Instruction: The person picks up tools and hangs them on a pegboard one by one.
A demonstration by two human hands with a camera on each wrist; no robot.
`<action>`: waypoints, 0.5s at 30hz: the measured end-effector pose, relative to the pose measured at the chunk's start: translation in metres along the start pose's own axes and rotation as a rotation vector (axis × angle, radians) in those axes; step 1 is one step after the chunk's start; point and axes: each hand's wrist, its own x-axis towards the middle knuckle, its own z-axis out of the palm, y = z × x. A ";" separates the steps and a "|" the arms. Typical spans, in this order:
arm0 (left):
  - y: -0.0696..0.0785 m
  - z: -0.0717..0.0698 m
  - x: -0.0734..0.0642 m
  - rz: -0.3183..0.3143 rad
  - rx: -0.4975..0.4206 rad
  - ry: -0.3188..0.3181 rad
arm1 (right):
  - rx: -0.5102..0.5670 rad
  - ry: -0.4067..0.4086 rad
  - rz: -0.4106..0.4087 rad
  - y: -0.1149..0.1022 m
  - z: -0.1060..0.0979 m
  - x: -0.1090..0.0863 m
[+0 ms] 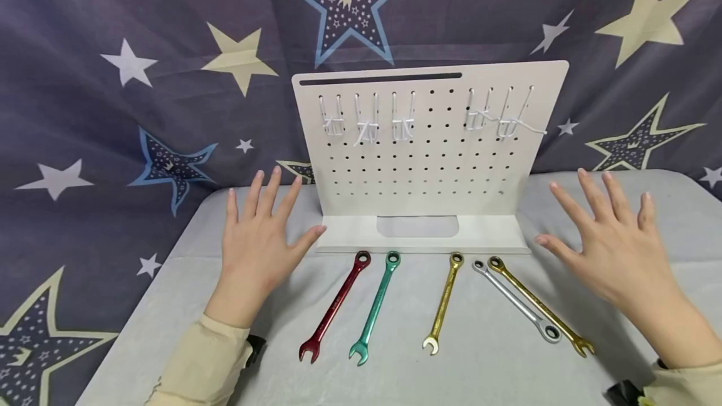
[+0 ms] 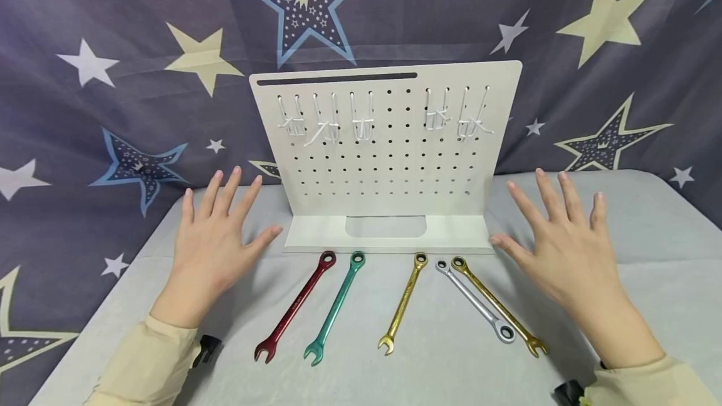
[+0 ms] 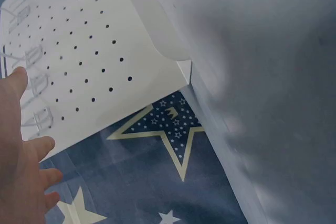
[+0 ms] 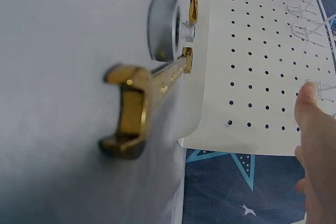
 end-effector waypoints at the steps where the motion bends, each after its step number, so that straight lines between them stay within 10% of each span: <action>1: 0.001 0.000 0.001 0.001 0.004 0.003 | -0.002 -0.003 0.002 0.000 0.001 0.000; 15: 0.004 -0.001 0.011 0.033 -0.029 0.077 | 0.008 -0.012 -0.007 -0.002 0.003 -0.001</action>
